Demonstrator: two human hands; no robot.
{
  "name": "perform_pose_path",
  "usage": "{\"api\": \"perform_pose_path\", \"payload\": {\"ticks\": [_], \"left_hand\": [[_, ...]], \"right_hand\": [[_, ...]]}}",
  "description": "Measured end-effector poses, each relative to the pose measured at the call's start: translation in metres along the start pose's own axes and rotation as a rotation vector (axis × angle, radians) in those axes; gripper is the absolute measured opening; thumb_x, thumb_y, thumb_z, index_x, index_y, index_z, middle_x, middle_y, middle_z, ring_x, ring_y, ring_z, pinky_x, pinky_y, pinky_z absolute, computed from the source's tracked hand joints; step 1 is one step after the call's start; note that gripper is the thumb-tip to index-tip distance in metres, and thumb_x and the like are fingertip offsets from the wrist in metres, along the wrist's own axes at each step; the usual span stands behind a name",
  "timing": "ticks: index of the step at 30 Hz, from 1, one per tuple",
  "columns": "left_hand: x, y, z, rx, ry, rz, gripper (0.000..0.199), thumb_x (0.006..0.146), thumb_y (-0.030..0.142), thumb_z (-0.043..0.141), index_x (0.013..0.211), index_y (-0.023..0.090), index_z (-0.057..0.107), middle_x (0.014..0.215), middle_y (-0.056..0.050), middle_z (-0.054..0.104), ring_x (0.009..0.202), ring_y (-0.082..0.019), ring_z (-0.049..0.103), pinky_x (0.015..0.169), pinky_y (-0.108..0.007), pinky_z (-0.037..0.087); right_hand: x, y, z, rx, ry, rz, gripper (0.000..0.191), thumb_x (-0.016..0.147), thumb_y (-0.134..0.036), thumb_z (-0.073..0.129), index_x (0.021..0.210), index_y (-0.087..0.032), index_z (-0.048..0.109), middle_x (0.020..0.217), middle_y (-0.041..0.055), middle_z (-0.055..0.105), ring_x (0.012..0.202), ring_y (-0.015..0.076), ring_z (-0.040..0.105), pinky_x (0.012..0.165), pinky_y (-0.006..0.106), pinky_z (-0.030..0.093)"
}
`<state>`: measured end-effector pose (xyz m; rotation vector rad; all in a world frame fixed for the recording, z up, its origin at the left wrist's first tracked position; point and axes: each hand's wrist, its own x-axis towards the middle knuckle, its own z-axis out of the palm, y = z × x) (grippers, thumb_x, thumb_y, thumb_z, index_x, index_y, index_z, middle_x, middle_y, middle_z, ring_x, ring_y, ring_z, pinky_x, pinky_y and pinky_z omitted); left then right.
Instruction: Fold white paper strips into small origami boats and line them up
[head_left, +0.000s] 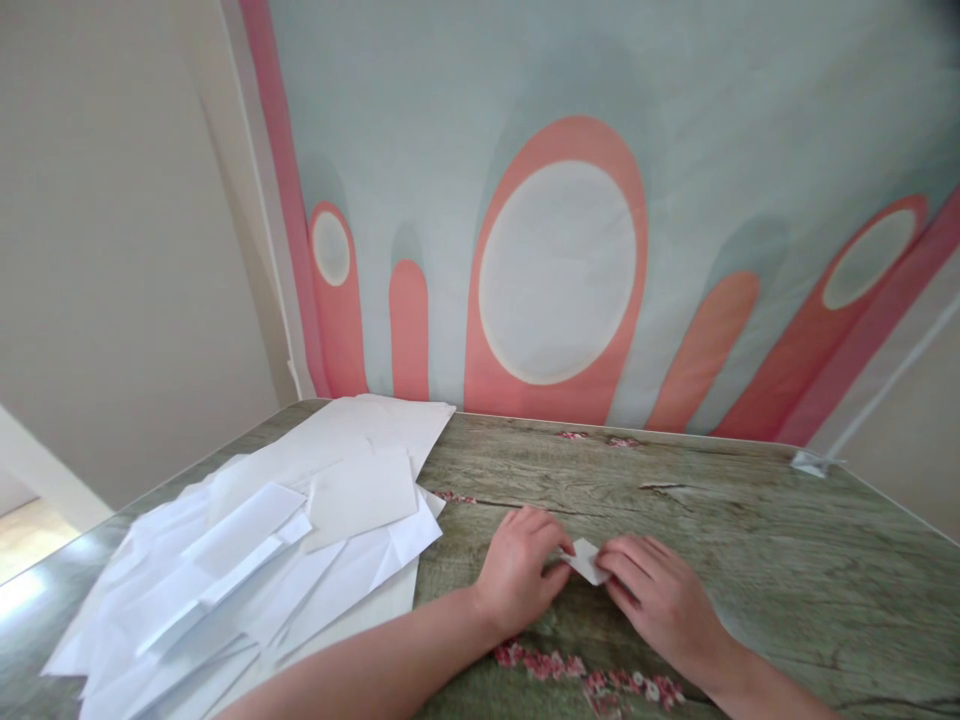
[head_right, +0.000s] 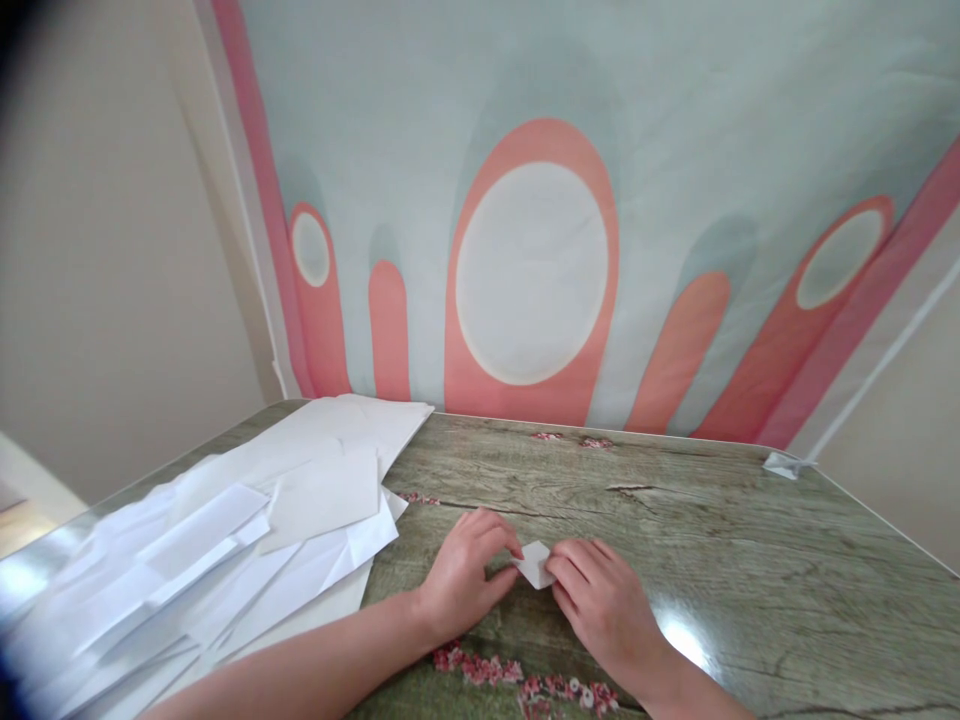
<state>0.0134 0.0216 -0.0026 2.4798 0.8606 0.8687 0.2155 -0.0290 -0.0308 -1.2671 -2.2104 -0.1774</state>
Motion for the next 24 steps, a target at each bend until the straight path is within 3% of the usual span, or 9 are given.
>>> {"api": "perform_pose_path", "payload": {"ticks": [5, 14, 24], "left_hand": [[0.000, -0.005, 0.000, 0.128, -0.095, 0.009, 0.011, 0.074, 0.014, 0.062, 0.082, 0.021, 0.063, 0.085, -0.001, 0.061, 0.087, -0.018, 0.052, 0.076, -0.029, 0.035], [0.000, -0.010, 0.004, 0.117, -0.144, -0.016, 0.007, 0.077, 0.023, 0.061, 0.081, 0.021, 0.067, 0.083, -0.001, 0.063, 0.084, -0.018, 0.055, 0.076, -0.028, 0.037], [0.002, -0.015, 0.002, 0.063, -0.148, -0.008, 0.014, 0.081, 0.028, 0.058, 0.079, 0.020, 0.069, 0.080, -0.003, 0.063, 0.081, -0.018, 0.056, 0.075, -0.025, 0.040]], "right_hand": [[0.000, 0.000, 0.003, -0.031, -0.055, -0.004, 0.017, 0.081, -0.010, 0.048, 0.082, -0.023, 0.059, 0.083, 0.0027, 0.062, 0.076, 0.0180, 0.057, 0.072, 0.032, 0.040], [0.004, 0.000, 0.001, 0.072, -0.108, 0.034, 0.014, 0.083, -0.015, 0.048, 0.082, -0.023, 0.060, 0.080, 0.0028, 0.061, 0.076, 0.0183, 0.056, 0.072, 0.033, 0.040], [0.008, -0.001, -0.006, 0.257, -0.218, 0.205, 0.021, 0.088, -0.027, 0.047, 0.072, -0.023, 0.061, 0.081, 0.0023, 0.060, 0.079, 0.0188, 0.056, 0.074, 0.034, 0.041]]}}
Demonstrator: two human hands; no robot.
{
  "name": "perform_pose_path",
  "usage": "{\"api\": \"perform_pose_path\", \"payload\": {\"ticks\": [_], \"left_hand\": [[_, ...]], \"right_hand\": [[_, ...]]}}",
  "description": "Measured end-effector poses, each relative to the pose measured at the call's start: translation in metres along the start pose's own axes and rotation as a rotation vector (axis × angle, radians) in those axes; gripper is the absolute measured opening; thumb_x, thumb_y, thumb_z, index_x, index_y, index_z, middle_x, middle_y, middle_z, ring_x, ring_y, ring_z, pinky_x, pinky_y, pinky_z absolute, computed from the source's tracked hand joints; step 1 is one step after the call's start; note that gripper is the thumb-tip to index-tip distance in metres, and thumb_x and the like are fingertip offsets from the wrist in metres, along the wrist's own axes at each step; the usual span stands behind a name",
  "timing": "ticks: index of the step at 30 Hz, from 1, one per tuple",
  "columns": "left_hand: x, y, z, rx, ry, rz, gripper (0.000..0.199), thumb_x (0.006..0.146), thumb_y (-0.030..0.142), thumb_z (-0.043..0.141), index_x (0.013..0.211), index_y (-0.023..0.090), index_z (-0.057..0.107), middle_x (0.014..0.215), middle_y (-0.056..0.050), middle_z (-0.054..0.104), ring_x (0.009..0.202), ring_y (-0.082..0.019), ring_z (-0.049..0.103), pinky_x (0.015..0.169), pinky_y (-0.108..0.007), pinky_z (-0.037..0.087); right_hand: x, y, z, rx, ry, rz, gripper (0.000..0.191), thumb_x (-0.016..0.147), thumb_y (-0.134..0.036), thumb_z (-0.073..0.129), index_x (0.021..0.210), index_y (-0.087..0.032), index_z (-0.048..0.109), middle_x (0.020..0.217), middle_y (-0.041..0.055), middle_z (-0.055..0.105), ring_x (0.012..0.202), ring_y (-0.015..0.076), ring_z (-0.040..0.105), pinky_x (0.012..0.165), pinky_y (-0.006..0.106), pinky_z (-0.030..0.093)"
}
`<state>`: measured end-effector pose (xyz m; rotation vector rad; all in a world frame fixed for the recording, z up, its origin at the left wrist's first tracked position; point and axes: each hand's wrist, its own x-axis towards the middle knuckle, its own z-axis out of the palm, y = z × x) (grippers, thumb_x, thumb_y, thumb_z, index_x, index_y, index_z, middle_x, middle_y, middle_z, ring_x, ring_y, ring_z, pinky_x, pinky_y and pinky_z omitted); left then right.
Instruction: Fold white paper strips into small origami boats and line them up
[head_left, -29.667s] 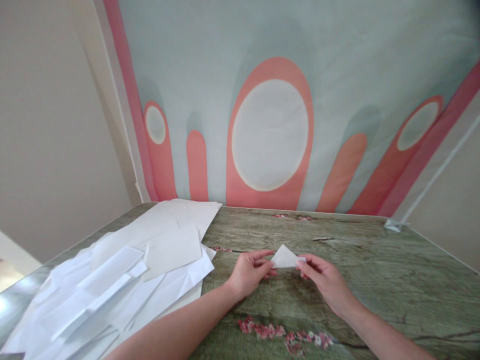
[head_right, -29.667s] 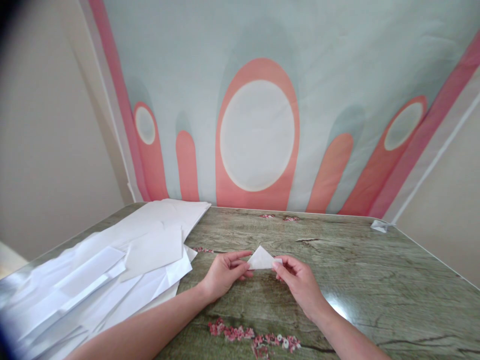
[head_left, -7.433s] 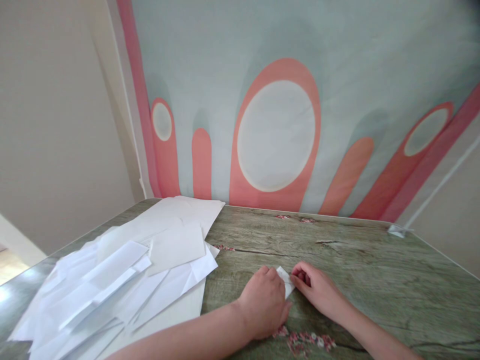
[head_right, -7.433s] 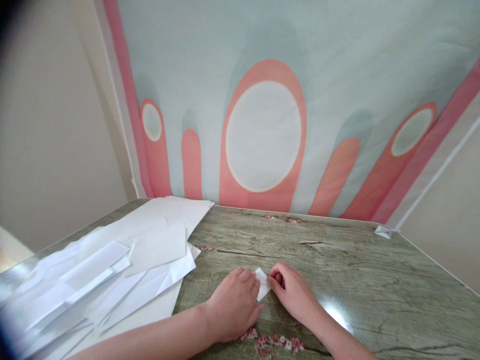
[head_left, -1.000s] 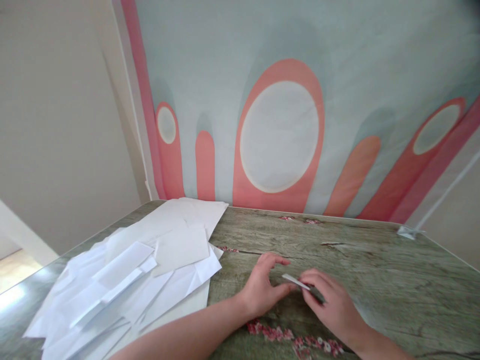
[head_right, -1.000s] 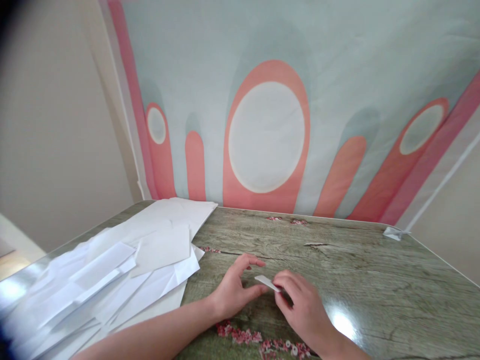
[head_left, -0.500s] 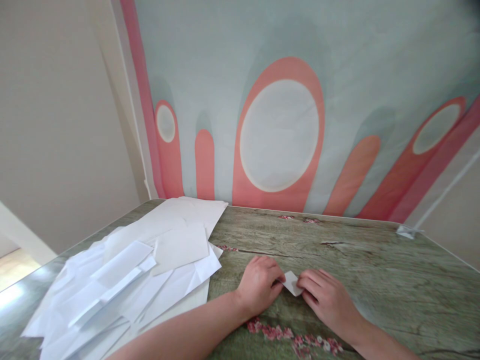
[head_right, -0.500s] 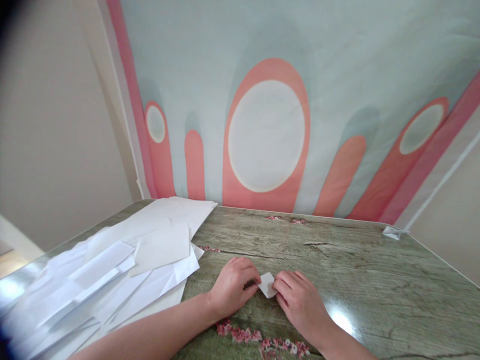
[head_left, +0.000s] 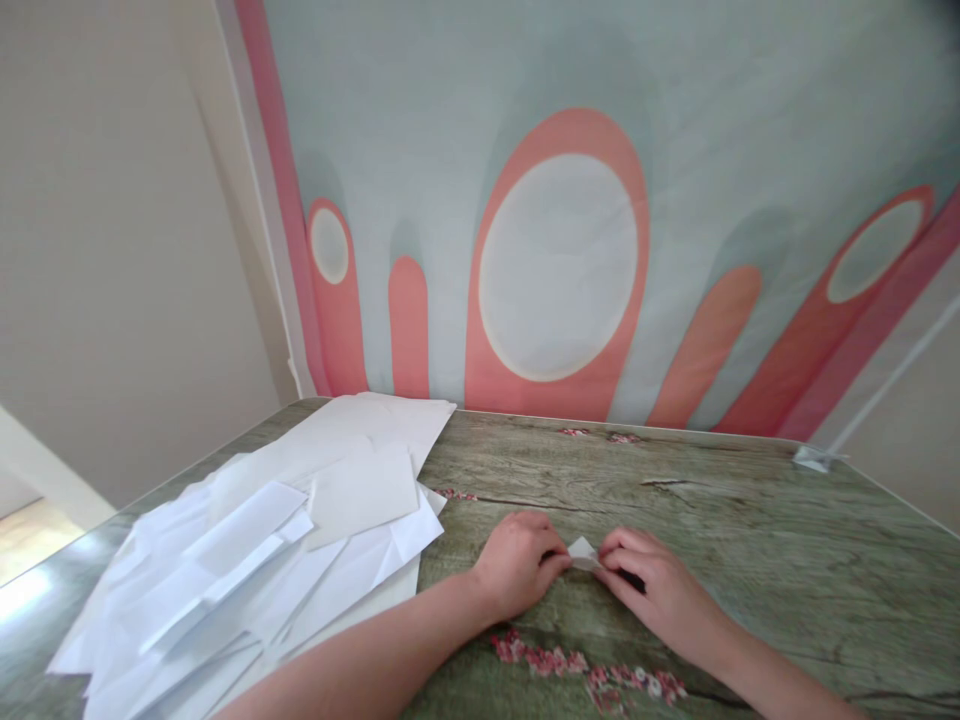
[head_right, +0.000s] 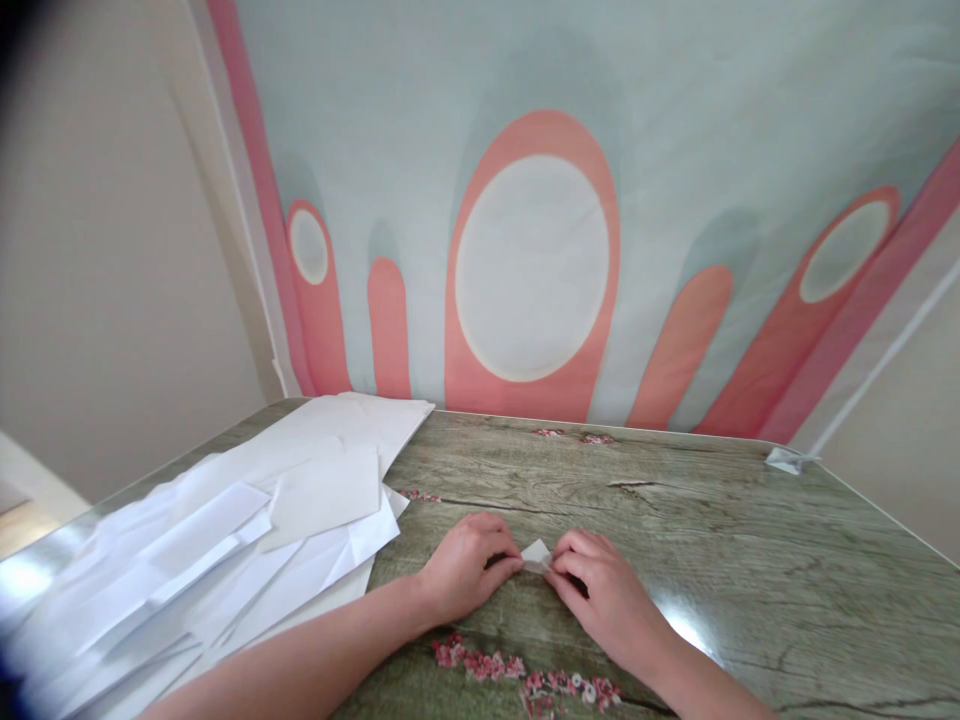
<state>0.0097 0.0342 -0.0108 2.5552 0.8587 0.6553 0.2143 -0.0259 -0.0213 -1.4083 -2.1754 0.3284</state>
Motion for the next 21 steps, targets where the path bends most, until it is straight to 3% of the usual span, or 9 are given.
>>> {"api": "perform_pose_path", "payload": {"ticks": [5, 14, 17, 21], "left_hand": [[0.002, -0.002, 0.001, -0.105, 0.002, -0.056, 0.011, 0.079, 0.026, 0.060, 0.076, 0.020, 0.069, 0.078, -0.002, 0.063, 0.078, -0.016, 0.057, 0.073, -0.024, 0.042], [0.006, -0.007, 0.004, -0.233, -0.006, -0.148, 0.009, 0.074, 0.025, 0.065, 0.072, 0.018, 0.070, 0.075, -0.001, 0.062, 0.076, -0.015, 0.057, 0.070, -0.022, 0.043], [0.005, -0.005, 0.003, -0.189, -0.023, -0.119, 0.009, 0.075, 0.025, 0.064, 0.075, 0.019, 0.070, 0.077, -0.001, 0.062, 0.077, -0.015, 0.057, 0.072, -0.023, 0.042], [0.001, -0.002, 0.002, -0.078, -0.048, 0.035, 0.014, 0.078, 0.025, 0.062, 0.089, 0.025, 0.070, 0.086, -0.001, 0.061, 0.085, -0.016, 0.055, 0.080, -0.026, 0.039]], "right_hand": [[0.003, 0.002, -0.004, 0.140, -0.043, 0.050, 0.030, 0.090, -0.032, 0.041, 0.071, -0.022, 0.062, 0.082, 0.0030, 0.059, 0.080, 0.0182, 0.056, 0.075, 0.032, 0.042], [0.006, 0.011, -0.009, 0.296, -0.129, 0.141, 0.026, 0.084, -0.036, 0.053, 0.066, -0.022, 0.066, 0.081, 0.0016, 0.060, 0.077, 0.0170, 0.057, 0.072, 0.029, 0.042], [0.007, 0.012, -0.008, 0.302, -0.161, 0.157, 0.024, 0.082, -0.034, 0.055, 0.067, -0.021, 0.067, 0.083, 0.0015, 0.059, 0.080, 0.0166, 0.056, 0.074, 0.027, 0.041], [0.007, 0.011, -0.008, 0.305, -0.179, 0.164, 0.022, 0.082, -0.034, 0.056, 0.069, -0.022, 0.070, 0.083, 0.0015, 0.058, 0.081, 0.0165, 0.056, 0.075, 0.027, 0.041]]}}
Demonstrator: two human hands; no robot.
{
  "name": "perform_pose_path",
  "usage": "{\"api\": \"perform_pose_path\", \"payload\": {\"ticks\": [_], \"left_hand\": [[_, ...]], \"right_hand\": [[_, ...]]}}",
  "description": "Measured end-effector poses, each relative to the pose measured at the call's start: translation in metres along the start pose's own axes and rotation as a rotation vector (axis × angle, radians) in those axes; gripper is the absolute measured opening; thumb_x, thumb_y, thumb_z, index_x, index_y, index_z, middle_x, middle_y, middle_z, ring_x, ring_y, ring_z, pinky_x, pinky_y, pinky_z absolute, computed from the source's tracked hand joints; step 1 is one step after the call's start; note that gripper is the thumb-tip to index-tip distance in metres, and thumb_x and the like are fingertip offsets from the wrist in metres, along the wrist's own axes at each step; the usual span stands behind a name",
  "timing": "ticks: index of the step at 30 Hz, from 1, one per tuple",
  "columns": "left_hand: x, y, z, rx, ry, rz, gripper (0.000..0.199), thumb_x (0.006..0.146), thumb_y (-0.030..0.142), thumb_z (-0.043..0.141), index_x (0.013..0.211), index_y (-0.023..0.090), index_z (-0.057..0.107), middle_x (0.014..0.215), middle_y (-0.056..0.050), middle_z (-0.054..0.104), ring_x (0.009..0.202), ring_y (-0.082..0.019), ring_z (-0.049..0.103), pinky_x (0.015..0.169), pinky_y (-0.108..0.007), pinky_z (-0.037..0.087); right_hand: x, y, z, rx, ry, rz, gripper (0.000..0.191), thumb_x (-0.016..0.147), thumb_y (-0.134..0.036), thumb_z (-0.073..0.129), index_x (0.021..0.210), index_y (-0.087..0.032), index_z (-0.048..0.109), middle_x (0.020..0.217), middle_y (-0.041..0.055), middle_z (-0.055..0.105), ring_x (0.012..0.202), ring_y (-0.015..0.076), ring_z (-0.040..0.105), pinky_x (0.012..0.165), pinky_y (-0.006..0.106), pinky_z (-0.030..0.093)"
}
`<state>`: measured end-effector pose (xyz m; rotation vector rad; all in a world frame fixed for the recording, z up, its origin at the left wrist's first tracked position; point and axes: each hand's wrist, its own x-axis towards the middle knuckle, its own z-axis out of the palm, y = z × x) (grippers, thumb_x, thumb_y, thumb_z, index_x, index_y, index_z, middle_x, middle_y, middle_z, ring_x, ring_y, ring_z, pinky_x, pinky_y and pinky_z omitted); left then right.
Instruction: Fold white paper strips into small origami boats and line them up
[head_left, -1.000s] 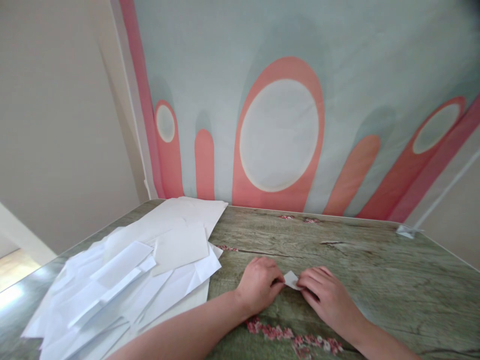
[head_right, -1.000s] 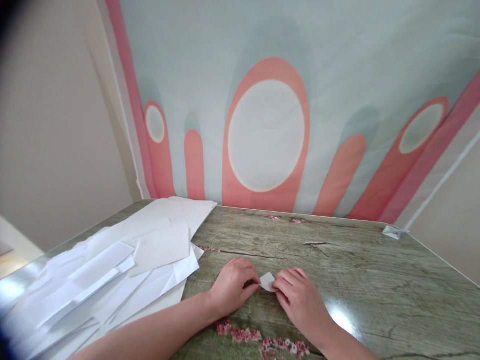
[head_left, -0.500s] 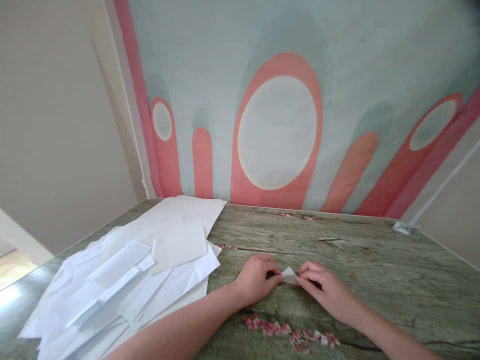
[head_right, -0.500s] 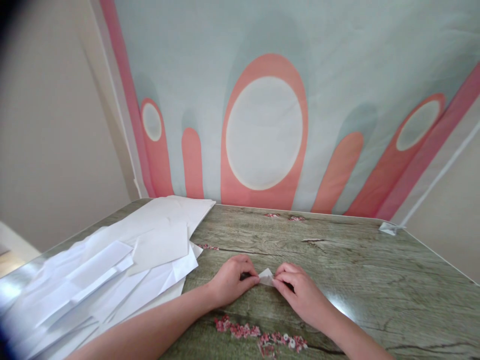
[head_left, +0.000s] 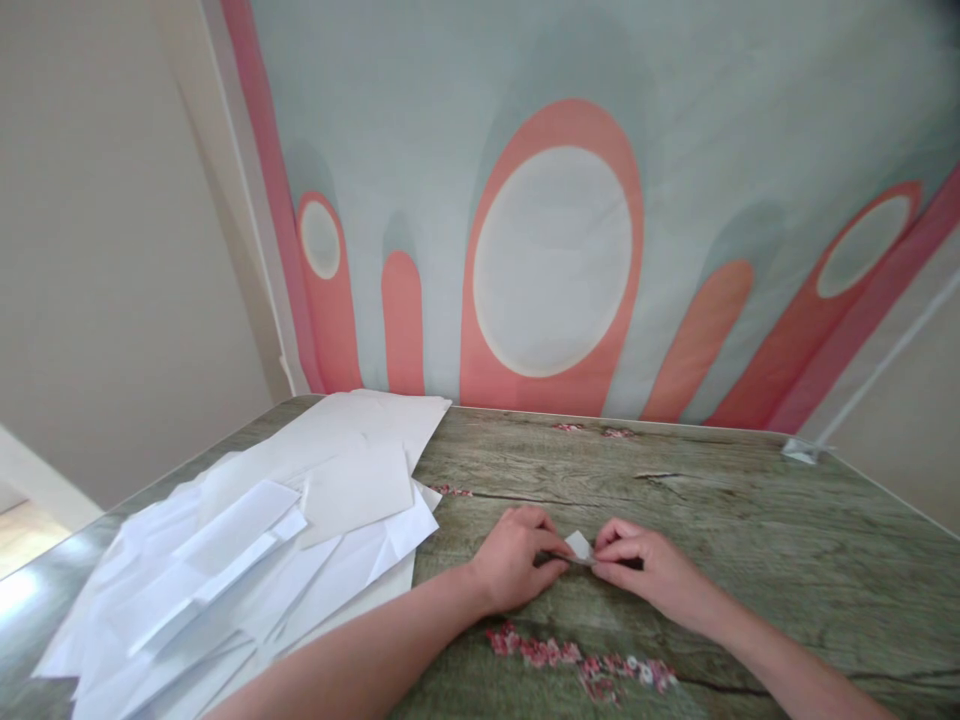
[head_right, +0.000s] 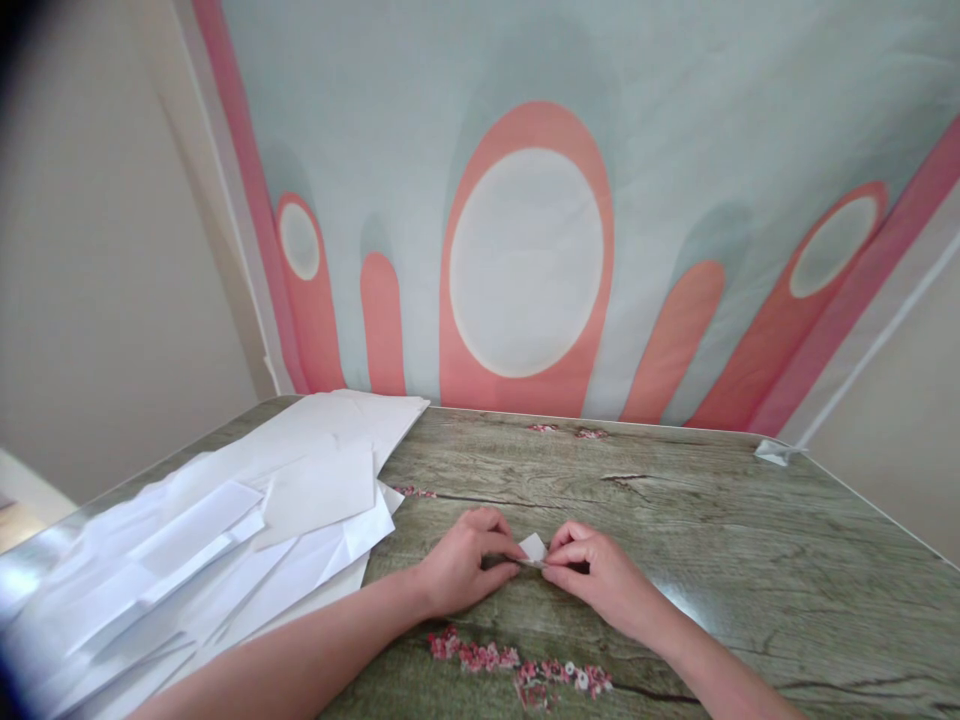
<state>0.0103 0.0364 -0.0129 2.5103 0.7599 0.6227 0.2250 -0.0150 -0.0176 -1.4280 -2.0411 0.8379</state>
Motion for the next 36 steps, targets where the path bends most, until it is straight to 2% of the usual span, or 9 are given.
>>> {"api": "perform_pose_path", "payload": {"ticks": [3, 8, 12, 17, 21, 27, 32, 36], "left_hand": [[-0.002, 0.001, 0.001, 0.069, -0.021, 0.074, 0.015, 0.081, 0.027, 0.060, 0.092, 0.028, 0.069, 0.090, -0.001, 0.060, 0.090, -0.017, 0.053, 0.081, -0.028, 0.037], [-0.002, -0.001, 0.001, 0.093, -0.044, 0.095, 0.017, 0.083, 0.030, 0.057, 0.096, 0.030, 0.068, 0.091, 0.000, 0.060, 0.090, -0.016, 0.052, 0.080, -0.026, 0.037], [-0.002, -0.001, -0.001, 0.104, -0.064, 0.109, 0.019, 0.083, 0.036, 0.058, 0.099, 0.032, 0.067, 0.093, 0.000, 0.059, 0.090, -0.016, 0.052, 0.080, -0.027, 0.037], [-0.002, 0.000, -0.003, 0.097, -0.090, 0.119, 0.021, 0.083, 0.034, 0.058, 0.102, 0.033, 0.066, 0.094, 0.000, 0.059, 0.091, -0.017, 0.052, 0.080, -0.027, 0.037], [0.000, 0.000, -0.002, 0.016, -0.078, 0.059, 0.016, 0.081, 0.032, 0.061, 0.094, 0.029, 0.070, 0.089, 0.000, 0.061, 0.088, -0.015, 0.054, 0.079, -0.025, 0.038], [0.005, -0.001, 0.007, -0.079, 0.020, -0.144, 0.013, 0.077, 0.029, 0.064, 0.070, 0.020, 0.069, 0.075, 0.000, 0.061, 0.075, -0.013, 0.056, 0.072, -0.022, 0.040], [0.004, -0.002, 0.009, 0.006, 0.111, -0.206, 0.015, 0.073, 0.034, 0.068, 0.066, 0.020, 0.067, 0.080, 0.000, 0.061, 0.084, -0.017, 0.054, 0.076, -0.026, 0.038], [0.003, -0.002, 0.009, 0.019, 0.118, -0.217, 0.015, 0.072, 0.035, 0.068, 0.066, 0.021, 0.067, 0.084, -0.001, 0.059, 0.087, -0.017, 0.053, 0.079, -0.028, 0.036]], "right_hand": [[0.000, -0.001, 0.000, 0.016, -0.009, -0.003, 0.017, 0.081, -0.031, 0.058, 0.075, -0.025, 0.072, 0.084, 0.0015, 0.058, 0.083, 0.0169, 0.056, 0.076, 0.027, 0.041], [-0.002, -0.003, -0.001, 0.044, -0.014, -0.002, 0.013, 0.078, -0.029, 0.061, 0.084, -0.027, 0.072, 0.088, 0.0016, 0.059, 0.086, 0.0177, 0.056, 0.079, 0.029, 0.041], [-0.002, -0.003, -0.003, 0.051, -0.025, -0.001, 0.012, 0.075, -0.029, 0.064, 0.083, -0.026, 0.072, 0.089, 0.0020, 0.059, 0.086, 0.0182, 0.056, 0.079, 0.030, 0.041], [-0.002, -0.001, -0.003, 0.053, -0.027, -0.002, 0.011, 0.075, -0.029, 0.065, 0.081, -0.026, 0.072, 0.089, 0.0019, 0.059, 0.086, 0.0184, 0.056, 0.080, 0.030, 0.041], [-0.002, -0.002, -0.003, 0.053, -0.025, -0.005, 0.012, 0.079, -0.029, 0.060, 0.078, -0.025, 0.072, 0.089, 0.0019, 0.060, 0.085, 0.0177, 0.057, 0.079, 0.029, 0.040], [0.000, -0.002, -0.001, 0.018, 0.022, -0.005, 0.024, 0.085, -0.030, 0.051, 0.068, -0.020, 0.066, 0.084, 0.0021, 0.060, 0.080, 0.0162, 0.057, 0.073, 0.027, 0.040], [0.003, -0.001, 0.003, -0.018, 0.085, 0.011, 0.025, 0.086, -0.031, 0.050, 0.067, -0.019, 0.061, 0.079, 0.0017, 0.060, 0.075, 0.0153, 0.056, 0.070, 0.026, 0.040], [0.003, 0.001, 0.005, -0.037, 0.100, 0.019, 0.030, 0.087, -0.033, 0.046, 0.063, -0.019, 0.057, 0.077, 0.0018, 0.059, 0.073, 0.0152, 0.055, 0.068, 0.026, 0.039]]}}
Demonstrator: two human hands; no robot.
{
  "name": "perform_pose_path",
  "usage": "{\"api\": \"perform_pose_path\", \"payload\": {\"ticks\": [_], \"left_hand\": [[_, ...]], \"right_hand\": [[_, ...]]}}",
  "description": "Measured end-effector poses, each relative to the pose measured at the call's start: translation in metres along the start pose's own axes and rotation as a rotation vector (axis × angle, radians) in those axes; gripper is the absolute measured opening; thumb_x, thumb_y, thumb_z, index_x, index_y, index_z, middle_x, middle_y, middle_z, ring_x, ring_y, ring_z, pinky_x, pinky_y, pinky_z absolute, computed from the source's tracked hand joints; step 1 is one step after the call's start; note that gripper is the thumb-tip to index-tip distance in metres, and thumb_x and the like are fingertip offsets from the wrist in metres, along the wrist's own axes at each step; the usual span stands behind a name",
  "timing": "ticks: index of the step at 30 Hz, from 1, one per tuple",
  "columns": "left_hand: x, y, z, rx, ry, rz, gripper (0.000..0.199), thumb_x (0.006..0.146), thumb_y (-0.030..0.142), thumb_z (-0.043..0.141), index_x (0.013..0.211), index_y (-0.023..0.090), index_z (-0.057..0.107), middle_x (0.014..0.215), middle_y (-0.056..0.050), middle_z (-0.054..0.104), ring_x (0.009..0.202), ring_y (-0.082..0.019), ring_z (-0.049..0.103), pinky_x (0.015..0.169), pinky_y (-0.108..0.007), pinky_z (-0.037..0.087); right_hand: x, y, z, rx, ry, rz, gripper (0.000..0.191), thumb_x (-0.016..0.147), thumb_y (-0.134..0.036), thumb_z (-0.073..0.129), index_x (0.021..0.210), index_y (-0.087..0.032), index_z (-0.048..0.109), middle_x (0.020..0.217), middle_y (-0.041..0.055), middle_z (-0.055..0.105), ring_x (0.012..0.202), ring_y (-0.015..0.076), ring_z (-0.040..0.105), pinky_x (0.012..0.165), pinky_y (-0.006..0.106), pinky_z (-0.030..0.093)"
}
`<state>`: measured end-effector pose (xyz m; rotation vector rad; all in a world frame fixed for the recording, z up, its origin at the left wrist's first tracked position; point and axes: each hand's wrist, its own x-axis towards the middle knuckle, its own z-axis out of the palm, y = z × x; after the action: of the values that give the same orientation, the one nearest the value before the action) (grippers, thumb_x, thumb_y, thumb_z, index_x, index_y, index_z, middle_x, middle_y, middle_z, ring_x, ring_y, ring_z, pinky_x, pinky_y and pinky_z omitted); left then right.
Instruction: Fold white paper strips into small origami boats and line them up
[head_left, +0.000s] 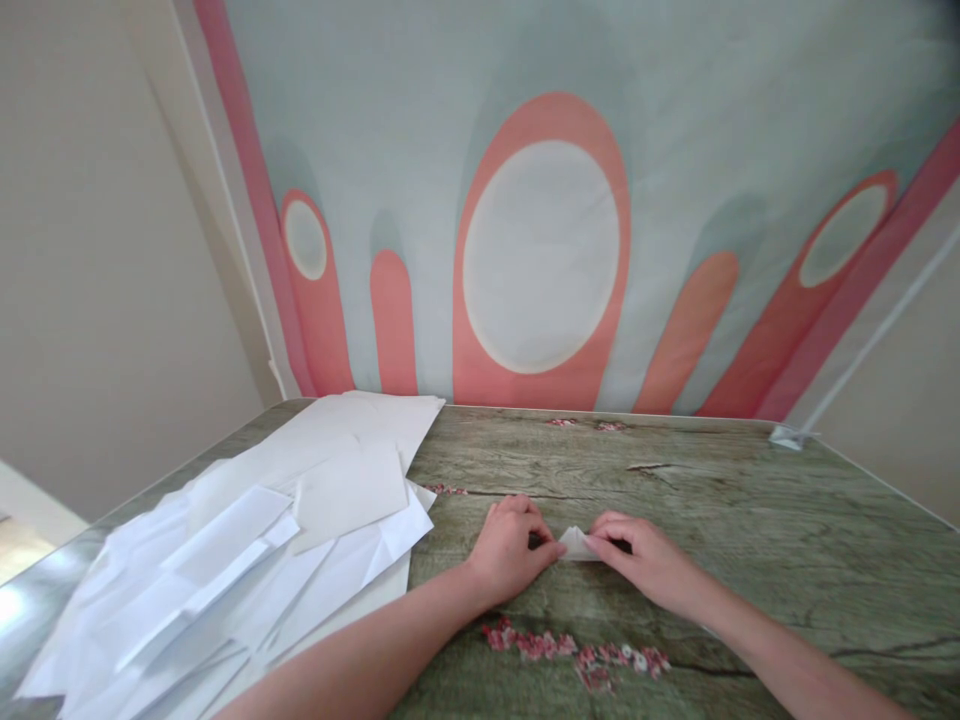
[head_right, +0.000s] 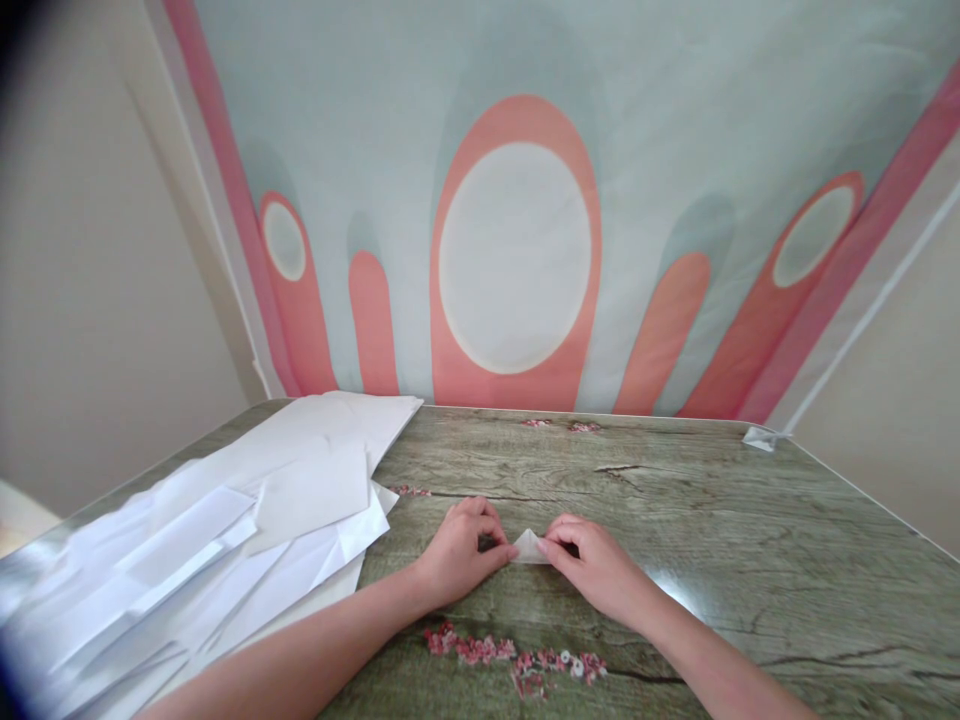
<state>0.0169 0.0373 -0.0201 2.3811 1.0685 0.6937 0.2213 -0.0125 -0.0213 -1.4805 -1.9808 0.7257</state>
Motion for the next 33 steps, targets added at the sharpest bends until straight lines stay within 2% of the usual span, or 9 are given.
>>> {"api": "perform_pose_path", "payload": {"ticks": [8, 21, 25, 27, 30, 33], "left_hand": [[0.000, 0.001, -0.001, 0.025, -0.019, -0.012, 0.016, 0.072, 0.037, 0.067, 0.068, 0.021, 0.067, 0.087, -0.001, 0.057, 0.091, -0.019, 0.052, 0.080, -0.030, 0.035], [0.000, 0.002, -0.001, 0.055, -0.007, -0.020, 0.017, 0.071, 0.036, 0.069, 0.070, 0.020, 0.064, 0.086, -0.001, 0.056, 0.091, -0.020, 0.051, 0.081, -0.032, 0.036], [0.000, 0.002, -0.001, 0.051, 0.004, -0.018, 0.021, 0.069, 0.035, 0.071, 0.084, 0.022, 0.064, 0.088, -0.001, 0.057, 0.091, -0.020, 0.051, 0.081, -0.032, 0.038], [-0.001, 0.004, -0.004, 0.068, 0.000, 0.037, 0.026, 0.071, 0.033, 0.070, 0.095, 0.024, 0.063, 0.093, -0.001, 0.058, 0.093, -0.020, 0.051, 0.081, -0.032, 0.038], [-0.004, 0.011, -0.009, 0.162, -0.035, 0.198, 0.019, 0.082, 0.031, 0.060, 0.101, 0.028, 0.063, 0.103, -0.001, 0.059, 0.101, -0.020, 0.049, 0.085, -0.033, 0.036], [-0.010, 0.020, -0.011, 0.302, -0.100, 0.347, 0.022, 0.087, 0.032, 0.053, 0.107, 0.026, 0.060, 0.113, -0.001, 0.058, 0.112, -0.022, 0.044, 0.092, -0.036, 0.032]], "right_hand": [[0.000, 0.003, 0.005, -0.035, 0.071, 0.023, 0.023, 0.084, -0.031, 0.049, 0.065, -0.019, 0.052, 0.076, 0.0014, 0.055, 0.071, 0.0156, 0.053, 0.067, 0.028, 0.040], [0.002, 0.004, 0.008, -0.077, 0.105, 0.038, 0.019, 0.080, -0.028, 0.051, 0.063, -0.020, 0.049, 0.076, 0.0015, 0.053, 0.072, 0.0160, 0.052, 0.068, 0.029, 0.040], [0.002, 0.004, 0.009, -0.075, 0.099, 0.043, 0.018, 0.080, -0.027, 0.052, 0.064, -0.020, 0.050, 0.076, 0.0015, 0.053, 0.071, 0.0156, 0.052, 0.068, 0.029, 0.040], [0.002, 0.004, 0.009, -0.075, 0.100, 0.045, 0.017, 0.080, -0.028, 0.052, 0.065, -0.020, 0.051, 0.076, 0.0015, 0.053, 0.070, 0.0156, 0.052, 0.067, 0.029, 0.041], [0.002, 0.003, 0.009, -0.075, 0.108, 0.044, 0.018, 0.080, -0.029, 0.052, 0.065, -0.020, 0.051, 0.075, 0.0015, 0.052, 0.070, 0.0158, 0.051, 0.066, 0.029, 0.041], [0.002, 0.003, 0.009, -0.066, 0.108, 0.024, 0.018, 0.081, -0.029, 0.052, 0.066, -0.020, 0.052, 0.075, 0.0017, 0.052, 0.070, 0.0160, 0.052, 0.065, 0.029, 0.041]]}}
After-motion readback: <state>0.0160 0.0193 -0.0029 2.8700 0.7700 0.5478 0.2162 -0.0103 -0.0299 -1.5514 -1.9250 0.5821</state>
